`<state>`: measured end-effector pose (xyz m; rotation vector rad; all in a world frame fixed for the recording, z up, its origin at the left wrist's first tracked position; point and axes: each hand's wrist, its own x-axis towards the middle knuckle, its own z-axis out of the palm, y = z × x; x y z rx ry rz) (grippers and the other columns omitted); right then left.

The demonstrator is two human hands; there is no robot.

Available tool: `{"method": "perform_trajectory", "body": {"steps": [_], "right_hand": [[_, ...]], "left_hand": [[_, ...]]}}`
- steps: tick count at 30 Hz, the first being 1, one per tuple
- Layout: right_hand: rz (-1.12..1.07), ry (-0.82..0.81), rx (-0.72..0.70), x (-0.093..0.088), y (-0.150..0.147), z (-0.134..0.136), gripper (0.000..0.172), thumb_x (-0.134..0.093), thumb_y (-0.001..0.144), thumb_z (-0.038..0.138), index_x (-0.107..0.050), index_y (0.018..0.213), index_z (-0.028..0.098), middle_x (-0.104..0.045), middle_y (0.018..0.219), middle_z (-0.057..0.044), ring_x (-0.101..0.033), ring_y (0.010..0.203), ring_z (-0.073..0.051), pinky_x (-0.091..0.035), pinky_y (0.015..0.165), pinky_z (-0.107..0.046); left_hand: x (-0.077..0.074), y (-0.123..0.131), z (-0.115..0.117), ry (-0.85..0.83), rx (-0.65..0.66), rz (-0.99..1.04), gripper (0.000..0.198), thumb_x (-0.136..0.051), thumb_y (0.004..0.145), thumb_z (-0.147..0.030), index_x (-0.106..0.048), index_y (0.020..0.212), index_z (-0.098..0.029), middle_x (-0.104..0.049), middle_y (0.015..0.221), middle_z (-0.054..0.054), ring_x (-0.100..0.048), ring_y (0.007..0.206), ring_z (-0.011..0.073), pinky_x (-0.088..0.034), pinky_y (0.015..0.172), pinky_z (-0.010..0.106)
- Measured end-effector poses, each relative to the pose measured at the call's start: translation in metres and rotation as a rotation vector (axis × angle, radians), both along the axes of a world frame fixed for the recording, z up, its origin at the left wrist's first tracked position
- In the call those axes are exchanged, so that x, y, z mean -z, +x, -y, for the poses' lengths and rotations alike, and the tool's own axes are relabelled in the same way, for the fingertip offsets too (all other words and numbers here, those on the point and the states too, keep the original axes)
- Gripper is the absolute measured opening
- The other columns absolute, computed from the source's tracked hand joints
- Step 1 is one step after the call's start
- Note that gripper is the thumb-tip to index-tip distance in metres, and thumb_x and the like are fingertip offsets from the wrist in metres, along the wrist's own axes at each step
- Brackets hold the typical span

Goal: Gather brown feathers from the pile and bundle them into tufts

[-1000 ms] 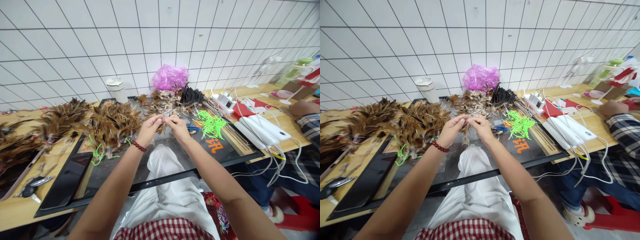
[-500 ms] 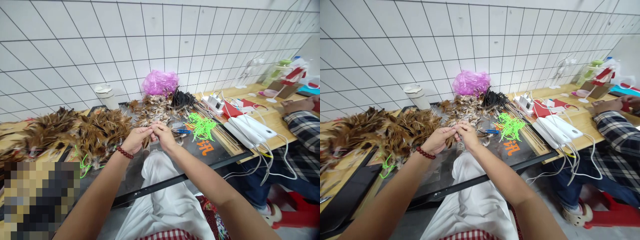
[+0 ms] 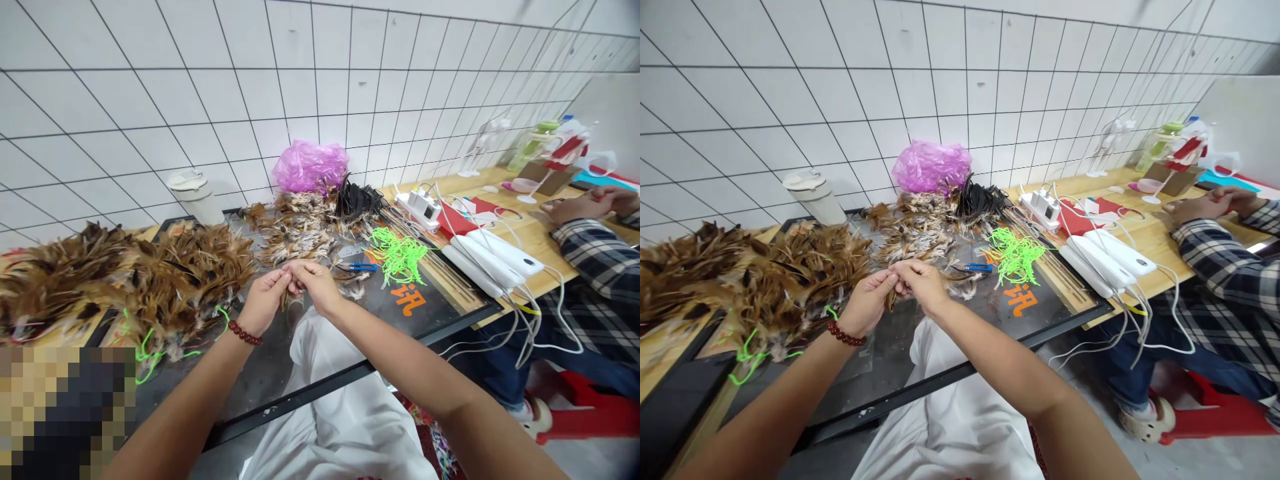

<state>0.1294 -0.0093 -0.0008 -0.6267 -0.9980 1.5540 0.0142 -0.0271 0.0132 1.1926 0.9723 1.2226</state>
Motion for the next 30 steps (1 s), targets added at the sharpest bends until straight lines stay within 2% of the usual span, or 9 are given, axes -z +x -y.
{"method": "perform_trajectory", "body": {"steps": [4, 7, 9, 11, 14, 18, 24, 27, 30], "right_hand": [[0.041, -0.271, 0.095, 0.003, -0.001, -0.004, 0.037, -0.063, 0.072, 0.053, -0.063, 0.082, 0.018, -0.058, 0.073, 0.001, -0.050, 0.056, -0.006, -0.044, 0.054, -0.020], [0.241, -0.139, 0.095, -0.014, 0.019, -0.002, 0.031, -0.065, 0.073, 0.048, -0.063, 0.084, 0.019, -0.062, 0.078, -0.001, -0.056, 0.065, -0.010, -0.047, 0.064, -0.024], [0.579, 0.207, -0.019, -0.034, 0.045, -0.003, 0.026, -0.067, 0.072, 0.041, -0.067, 0.086, 0.019, -0.065, 0.081, -0.002, -0.058, 0.072, -0.013, -0.046, 0.068, -0.026], [1.018, 0.460, 0.021, -0.055, 0.076, -0.014, 0.018, -0.066, 0.073, 0.034, -0.070, 0.082, 0.019, -0.068, 0.083, -0.004, -0.060, 0.080, -0.016, -0.044, 0.074, -0.027], [1.630, 0.385, 0.298, -0.066, 0.111, -0.050, 0.016, -0.058, 0.076, 0.026, -0.071, 0.077, 0.016, -0.069, 0.080, -0.008, -0.062, 0.081, -0.020, -0.042, 0.074, -0.029], [1.970, 0.234, 0.408, -0.044, 0.116, -0.096, 0.021, -0.056, 0.075, 0.028, -0.071, 0.083, 0.015, -0.070, 0.089, -0.014, -0.064, 0.088, -0.024, -0.043, 0.073, -0.028], [1.997, 0.080, 0.366, -0.033, 0.110, -0.107, 0.025, -0.054, 0.074, 0.020, -0.071, 0.088, 0.011, -0.070, 0.095, -0.018, -0.065, 0.088, -0.025, -0.043, 0.070, -0.028], [1.752, 0.215, 0.400, -0.044, 0.112, -0.090, 0.022, -0.053, 0.076, 0.023, -0.071, 0.080, 0.012, -0.070, 0.082, -0.011, -0.063, 0.079, -0.020, -0.043, 0.068, -0.025], [1.370, 0.335, 0.131, -0.047, 0.106, -0.080, 0.024, -0.055, 0.077, 0.032, -0.070, 0.080, 0.014, -0.069, 0.076, -0.004, -0.060, 0.070, -0.014, -0.043, 0.066, -0.022]], "left_hand": [[0.005, -0.001, -0.003, -0.058, -0.088, 0.194, 0.025, -0.072, 0.068, -0.037, -0.061, 0.071, -0.015, -0.053, 0.057, -0.002, -0.053, 0.053, 0.0108, -0.047, 0.057, 0.026], [0.011, 0.001, -0.002, -0.082, -0.094, 0.249, 0.026, -0.073, 0.067, -0.037, -0.060, 0.071, -0.014, -0.052, 0.057, -0.003, -0.053, 0.054, 0.0102, -0.048, 0.057, 0.025], [0.015, 0.002, -0.001, -0.109, -0.103, 0.254, 0.027, -0.072, 0.068, -0.038, -0.060, 0.071, -0.014, -0.052, 0.057, -0.003, -0.053, 0.053, 0.0096, -0.047, 0.056, 0.024], [0.017, 0.004, 0.000, -0.139, -0.094, 0.257, 0.026, -0.071, 0.069, -0.038, -0.059, 0.072, -0.014, -0.052, 0.057, -0.003, -0.053, 0.054, 0.0096, -0.047, 0.057, 0.024], [0.017, 0.004, 0.000, -0.158, -0.076, 0.264, 0.027, -0.071, 0.069, -0.038, -0.059, 0.074, -0.014, -0.052, 0.057, -0.003, -0.054, 0.054, 0.0096, -0.048, 0.059, 0.025], [0.017, 0.003, -0.002, -0.151, -0.092, 0.280, 0.026, -0.071, 0.069, -0.037, -0.058, 0.073, -0.014, -0.052, 0.056, -0.004, -0.054, 0.053, 0.0094, -0.048, 0.059, 0.025], [0.017, 0.001, -0.002, -0.140, -0.107, 0.306, 0.027, -0.071, 0.069, -0.036, -0.058, 0.072, -0.014, -0.052, 0.056, -0.004, -0.053, 0.053, 0.0093, -0.049, 0.060, 0.026], [0.017, 0.001, -0.002, -0.154, -0.103, 0.322, 0.027, -0.071, 0.070, -0.037, -0.058, 0.073, -0.014, -0.052, 0.056, -0.003, -0.054, 0.054, 0.0093, -0.048, 0.060, 0.025], [0.017, 0.001, -0.001, -0.166, -0.097, 0.336, 0.027, -0.071, 0.070, -0.037, -0.057, 0.074, -0.014, -0.052, 0.056, -0.004, -0.054, 0.054, 0.0093, -0.048, 0.060, 0.025]]}}
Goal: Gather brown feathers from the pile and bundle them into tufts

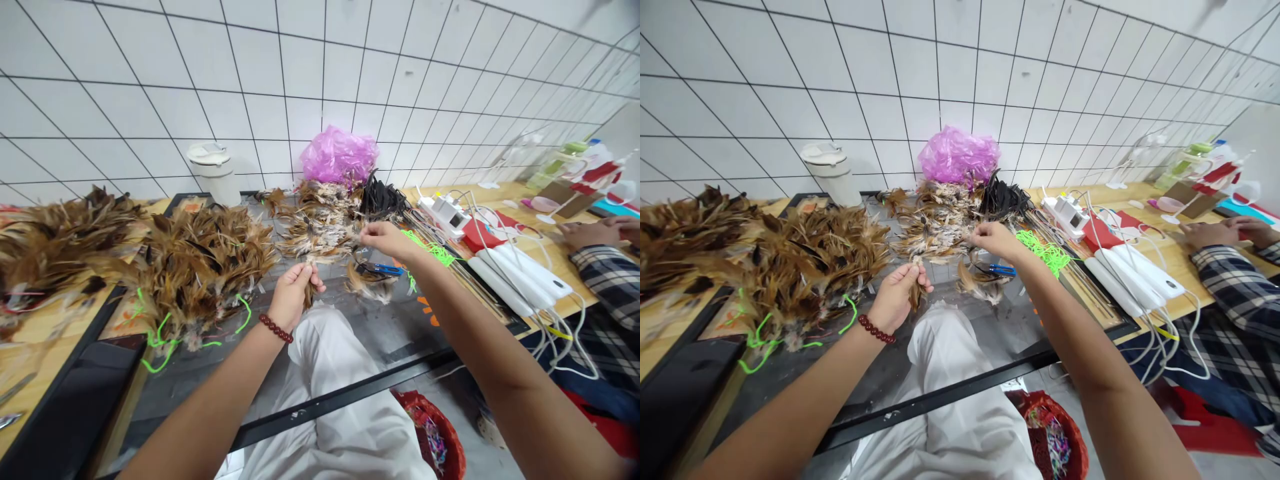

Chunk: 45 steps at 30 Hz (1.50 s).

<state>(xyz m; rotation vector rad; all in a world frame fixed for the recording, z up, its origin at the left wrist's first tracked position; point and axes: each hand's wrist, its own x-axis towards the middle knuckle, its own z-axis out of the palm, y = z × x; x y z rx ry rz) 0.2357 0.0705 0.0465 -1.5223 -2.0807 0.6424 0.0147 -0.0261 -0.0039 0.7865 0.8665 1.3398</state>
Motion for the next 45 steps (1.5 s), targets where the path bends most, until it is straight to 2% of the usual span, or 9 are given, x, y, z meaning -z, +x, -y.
{"method": "perform_trajectory", "body": {"steps": [2, 7, 13, 19, 23, 26, 34, 40, 45], "right_hand": [[-0.049, -0.046, -0.103, 0.003, -0.006, -0.005, 0.025, -0.058, 0.077, 0.035, -0.071, 0.083, 0.015, -0.069, 0.079, -0.004, -0.060, 0.072, -0.014, -0.044, 0.068, -0.022], [0.340, 0.165, 0.358, 0.015, -0.015, -0.048, 0.029, -0.058, 0.077, 0.035, -0.070, 0.097, 0.017, -0.069, 0.097, -0.011, -0.062, 0.091, -0.023, -0.045, 0.077, -0.030], [0.524, 0.107, 0.385, 0.013, -0.005, -0.067, 0.025, -0.054, 0.077, 0.030, -0.072, 0.086, 0.016, -0.069, 0.095, -0.014, -0.064, 0.090, -0.023, -0.044, 0.074, -0.029], [0.076, 0.224, 0.226, -0.004, -0.014, -0.003, 0.026, -0.052, 0.080, 0.037, -0.068, 0.079, 0.017, -0.067, 0.071, -0.003, -0.058, 0.065, -0.014, -0.039, 0.060, -0.023], [-0.075, 0.393, 0.083, 0.010, -0.057, 0.057, 0.025, -0.049, 0.084, 0.036, -0.066, 0.079, 0.019, -0.063, 0.069, -0.003, -0.055, 0.064, -0.014, -0.039, 0.062, -0.024], [-0.080, 0.462, -0.059, 0.027, -0.081, 0.082, 0.022, -0.048, 0.086, 0.033, -0.066, 0.081, 0.021, -0.063, 0.076, -0.005, -0.056, 0.073, -0.016, -0.039, 0.068, -0.026], [-0.133, 0.359, -0.204, 0.044, -0.083, 0.083, 0.018, -0.058, 0.081, 0.038, -0.068, 0.083, 0.023, -0.064, 0.081, -0.004, -0.055, 0.073, -0.017, -0.040, 0.072, -0.029], [-0.734, -0.018, -0.054, 0.043, -0.085, 0.069, 0.038, -0.066, 0.072, 0.047, -0.064, 0.101, 0.022, -0.060, 0.076, 0.000, -0.052, 0.064, -0.013, -0.042, 0.064, -0.026], [-1.041, -0.118, -0.073, 0.036, -0.076, 0.063, 0.021, -0.071, 0.067, 0.040, -0.066, 0.071, 0.020, -0.060, 0.070, 0.000, -0.048, 0.062, -0.011, -0.041, 0.064, -0.027]], "left_hand": [[0.000, -0.001, 0.001, -0.003, -0.008, 0.015, 0.027, -0.071, 0.070, -0.037, -0.057, 0.073, -0.014, -0.052, 0.056, -0.004, -0.054, 0.054, 0.0093, -0.048, 0.060, 0.025], [0.000, -0.002, 0.001, -0.019, -0.011, 0.053, 0.027, -0.071, 0.070, -0.036, -0.057, 0.074, -0.014, -0.053, 0.057, -0.004, -0.055, 0.054, 0.0096, -0.047, 0.059, 0.025], [0.004, -0.002, -0.006, -0.028, -0.013, 0.077, 0.027, -0.072, 0.070, -0.036, -0.058, 0.074, -0.014, -0.053, 0.057, -0.003, -0.054, 0.054, 0.0096, -0.049, 0.060, 0.026], [0.001, -0.001, -0.004, -0.032, -0.051, 0.132, 0.026, -0.073, 0.069, -0.035, -0.059, 0.073, -0.014, -0.058, 0.065, -0.001, -0.059, 0.063, 0.0108, -0.051, 0.066, 0.027], [-0.001, -0.004, -0.002, -0.047, -0.012, 0.203, 0.022, -0.072, 0.071, -0.030, -0.059, 0.072, -0.013, -0.067, 0.087, 0.005, -0.063, 0.077, 0.0130, -0.050, 0.075, 0.028], [0.001, -0.009, -0.005, -0.058, -0.004, 0.289, 0.019, -0.073, 0.071, -0.028, -0.059, 0.073, -0.015, -0.067, 0.085, 0.003, -0.063, 0.075, 0.0119, -0.050, 0.075, 0.027], [0.003, -0.012, -0.007, -0.056, 0.049, 0.309, 0.023, -0.075, 0.068, -0.030, -0.060, 0.075, -0.015, -0.066, 0.076, 0.002, -0.064, 0.075, 0.0142, -0.047, 0.067, 0.025], [0.003, -0.006, -0.004, 0.009, 0.016, 0.156, 0.024, -0.074, 0.068, -0.033, -0.061, 0.071, -0.014, -0.065, 0.070, 0.001, -0.061, 0.068, 0.0122, -0.048, 0.074, 0.028], [0.004, -0.003, -0.003, 0.002, 0.022, 0.097, 0.024, -0.074, 0.068, -0.034, -0.062, 0.071, -0.013, -0.064, 0.069, 0.002, -0.061, 0.067, 0.0131, -0.048, 0.073, 0.028]]}}
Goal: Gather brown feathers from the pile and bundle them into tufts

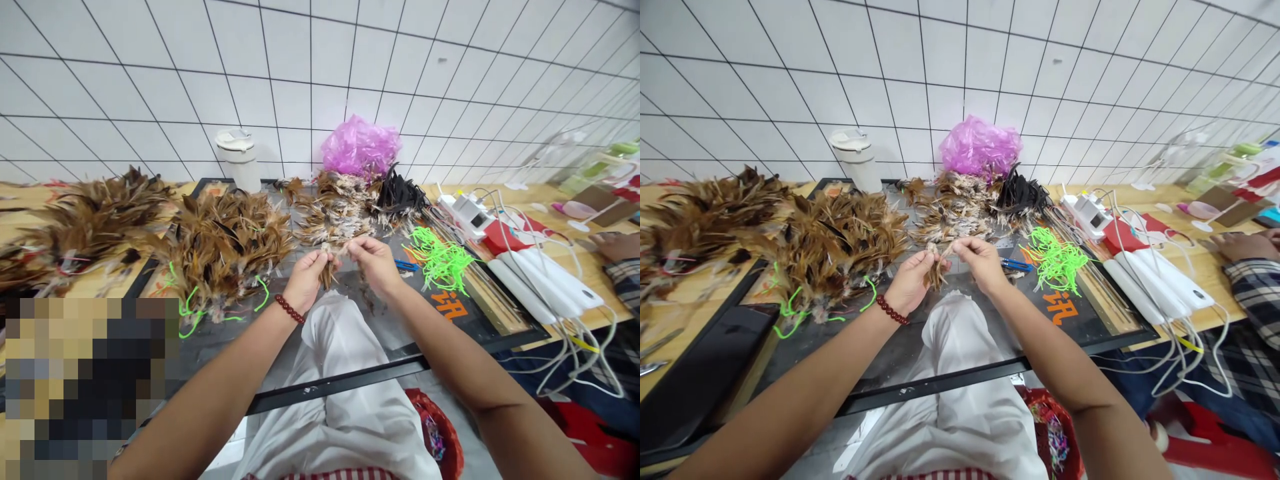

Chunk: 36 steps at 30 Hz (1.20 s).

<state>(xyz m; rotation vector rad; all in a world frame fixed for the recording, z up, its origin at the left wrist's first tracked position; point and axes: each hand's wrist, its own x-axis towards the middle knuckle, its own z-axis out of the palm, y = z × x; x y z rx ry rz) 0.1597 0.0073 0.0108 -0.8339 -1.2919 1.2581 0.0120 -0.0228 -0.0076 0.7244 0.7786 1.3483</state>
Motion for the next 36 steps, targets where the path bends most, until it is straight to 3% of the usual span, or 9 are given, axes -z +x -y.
{"method": "perform_trajectory", "body": {"steps": [3, 6, 8, 14, 17, 22, 30, 36], "right_hand": [[-0.065, -0.106, -0.061, -0.005, 0.010, -0.001, 0.019, -0.072, 0.065, 0.037, -0.064, 0.066, 0.020, -0.055, 0.060, 0.002, -0.045, 0.055, -0.010, -0.038, 0.057, -0.025], [0.031, -0.146, -0.055, -0.002, 0.010, 0.000, 0.018, -0.074, 0.064, 0.035, -0.067, 0.066, 0.019, -0.051, 0.052, 0.004, -0.040, 0.049, -0.008, -0.034, 0.053, -0.024], [0.078, -0.094, -0.007, 0.002, 0.005, 0.000, 0.018, -0.074, 0.064, 0.036, -0.070, 0.067, 0.019, -0.055, 0.055, 0.003, -0.044, 0.052, -0.009, -0.037, 0.055, -0.025], [0.169, 0.091, -0.045, 0.009, -0.008, 0.003, 0.016, -0.073, 0.068, 0.036, -0.073, 0.068, 0.020, -0.064, 0.064, -0.002, -0.056, 0.064, -0.014, -0.045, 0.067, -0.030], [0.104, -0.013, -0.031, 0.007, -0.006, 0.002, 0.020, -0.078, 0.061, 0.035, -0.073, 0.073, 0.020, -0.064, 0.067, -0.001, -0.054, 0.062, -0.012, -0.043, 0.063, -0.028], [-0.038, -0.254, -0.120, 0.003, -0.001, 0.000, 0.032, -0.076, 0.062, 0.040, -0.072, 0.084, 0.016, -0.056, 0.062, 0.003, -0.036, 0.048, -0.004, -0.029, 0.048, -0.022], [-0.047, -0.208, -0.043, 0.001, -0.002, 0.001, 0.021, -0.080, 0.057, 0.032, -0.069, 0.067, 0.016, -0.054, 0.057, 0.004, -0.037, 0.049, -0.004, -0.026, 0.049, -0.022], [-0.020, -0.221, -0.024, 0.006, -0.003, -0.001, 0.024, -0.081, 0.054, 0.032, -0.071, 0.069, 0.017, -0.061, 0.060, 0.002, -0.039, 0.050, -0.005, -0.029, 0.050, -0.023]], "left_hand": [[0.001, 0.000, -0.001, 0.014, -0.050, 0.013, 0.025, -0.074, 0.067, -0.035, -0.062, 0.070, -0.013, -0.063, 0.069, 0.001, -0.061, 0.068, 0.0131, -0.049, 0.073, 0.029], [0.001, 0.001, -0.001, 0.024, -0.078, -0.021, 0.025, -0.074, 0.067, -0.035, -0.062, 0.069, -0.014, -0.064, 0.070, 0.001, -0.061, 0.066, 0.0118, -0.049, 0.071, 0.027], [0.000, 0.002, 0.000, 0.013, -0.051, -0.036, 0.026, -0.076, 0.065, -0.035, -0.061, 0.070, -0.014, -0.064, 0.070, 0.001, -0.061, 0.065, 0.0119, -0.049, 0.070, 0.027], [-0.001, 0.001, 0.001, 0.029, 0.043, -0.024, 0.029, -0.076, 0.064, -0.037, -0.061, 0.072, -0.014, -0.064, 0.068, 0.002, -0.062, 0.063, 0.0134, -0.050, 0.068, 0.028], [-0.001, 0.000, 0.002, 0.045, 0.055, -0.050, 0.029, -0.076, 0.065, -0.037, -0.061, 0.071, -0.013, -0.064, 0.066, 0.003, -0.062, 0.064, 0.0132, -0.048, 0.066, 0.026], [-0.004, 0.000, 0.005, 0.092, 0.068, -0.046, 0.027, -0.074, 0.068, -0.036, -0.061, 0.070, -0.013, -0.063, 0.066, 0.002, -0.062, 0.066, 0.0135, -0.047, 0.067, 0.025], [-0.003, 0.002, 0.005, 0.124, 0.078, -0.083, 0.027, -0.074, 0.068, -0.036, -0.061, 0.070, -0.013, -0.063, 0.069, 0.002, -0.063, 0.069, 0.0135, -0.047, 0.071, 0.026], [-0.004, 0.001, 0.006, 0.125, 0.071, -0.091, 0.027, -0.074, 0.068, -0.036, -0.060, 0.070, -0.013, -0.063, 0.069, 0.002, -0.063, 0.070, 0.0140, -0.047, 0.072, 0.026]]}}
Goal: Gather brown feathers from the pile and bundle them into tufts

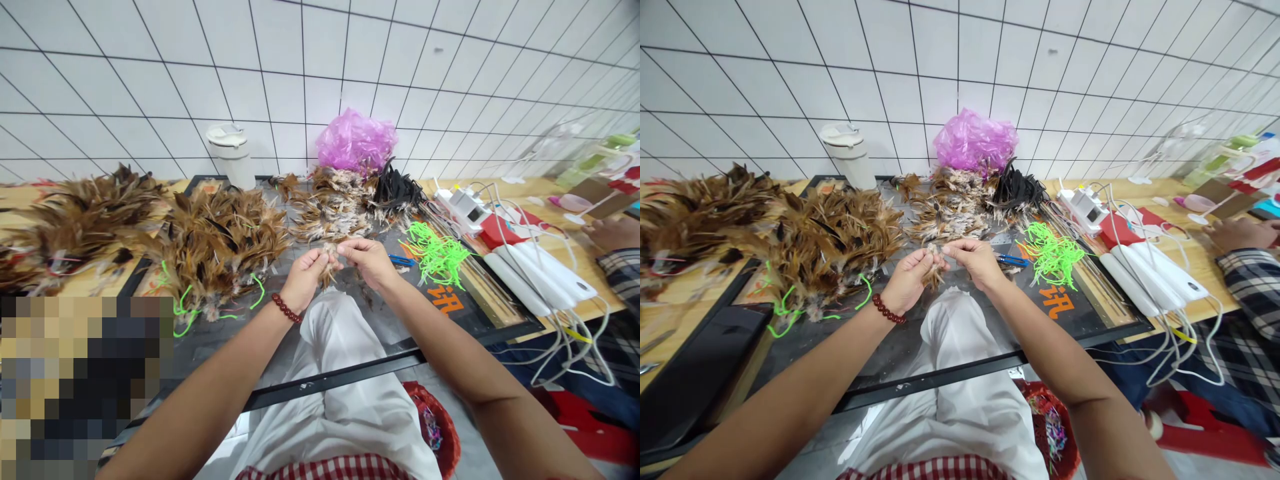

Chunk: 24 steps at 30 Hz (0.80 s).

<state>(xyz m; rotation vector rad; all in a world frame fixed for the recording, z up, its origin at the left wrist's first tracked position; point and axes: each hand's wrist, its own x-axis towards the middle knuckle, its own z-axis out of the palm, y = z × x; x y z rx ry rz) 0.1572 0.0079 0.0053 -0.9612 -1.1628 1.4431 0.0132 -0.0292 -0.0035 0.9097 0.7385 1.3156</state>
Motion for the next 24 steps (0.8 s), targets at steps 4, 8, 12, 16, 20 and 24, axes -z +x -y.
{"method": "perform_trajectory", "body": {"steps": [4, 8, 12, 16, 20, 24], "right_hand": [[0.033, 0.007, -0.071, 0.0011, -0.0005, 0.0005, 0.025, -0.080, 0.057, 0.035, -0.070, 0.070, 0.016, -0.061, 0.061, 0.001, -0.041, 0.051, -0.007, -0.030, 0.051, -0.023], [0.100, 0.200, -0.102, -0.0014, 0.0036, 0.0006, 0.024, -0.074, 0.066, 0.040, -0.065, 0.070, 0.017, -0.058, 0.063, 0.002, -0.046, 0.056, -0.009, -0.037, 0.057, -0.024], [0.344, 0.576, -0.093, -0.0063, 0.0082, 0.0014, 0.019, -0.064, 0.078, 0.037, -0.063, 0.072, 0.018, -0.059, 0.074, -0.001, -0.053, 0.074, -0.013, -0.042, 0.074, -0.029], [0.472, 0.716, -0.017, -0.0066, 0.0069, 0.0035, 0.018, -0.058, 0.084, 0.033, -0.062, 0.074, 0.019, -0.059, 0.075, -0.001, -0.053, 0.076, -0.014, -0.043, 0.076, -0.030], [0.460, 0.732, 0.048, -0.0034, 0.0026, 0.0049, 0.015, -0.059, 0.083, 0.031, -0.062, 0.073, 0.020, -0.058, 0.072, -0.001, -0.053, 0.075, -0.014, -0.044, 0.073, -0.030], [0.379, 0.610, 0.065, -0.0002, -0.0012, 0.0041, 0.016, -0.064, 0.078, 0.035, -0.065, 0.075, 0.019, -0.059, 0.076, -0.002, -0.053, 0.074, -0.014, -0.044, 0.071, -0.029]], "left_hand": [[-0.0009, 0.0008, 0.0004, -0.002, 0.003, 0.001, 0.027, -0.074, 0.068, -0.036, -0.060, 0.070, -0.013, -0.063, 0.069, 0.002, -0.063, 0.067, 0.0131, -0.048, 0.070, 0.025], [-0.0032, 0.0021, 0.0006, -0.108, -0.037, -0.001, 0.027, -0.074, 0.068, -0.035, -0.059, 0.072, -0.012, -0.064, 0.067, 0.003, -0.063, 0.061, 0.0137, -0.051, 0.066, 0.028], [-0.0047, 0.0030, 0.0022, -0.191, -0.052, -0.051, 0.028, -0.073, 0.068, -0.036, -0.060, 0.076, -0.012, -0.064, 0.064, 0.004, -0.060, 0.049, 0.0129, -0.049, 0.052, 0.026], [-0.0041, 0.0037, 0.0043, -0.139, 0.008, -0.111, 0.028, -0.072, 0.069, -0.036, -0.058, 0.070, -0.012, -0.060, 0.058, 0.002, -0.054, 0.045, 0.0092, -0.042, 0.045, 0.021], [-0.0030, 0.0041, 0.0047, -0.099, 0.050, -0.125, 0.028, -0.070, 0.070, -0.037, -0.057, 0.067, -0.012, -0.054, 0.055, -0.001, -0.048, 0.044, 0.0066, -0.043, 0.048, 0.021], [-0.0021, 0.0034, 0.0042, -0.078, 0.030, -0.131, 0.025, -0.067, 0.073, -0.036, -0.058, 0.070, -0.013, -0.046, 0.052, -0.005, -0.040, 0.042, 0.0049, -0.042, 0.047, 0.021]]}}
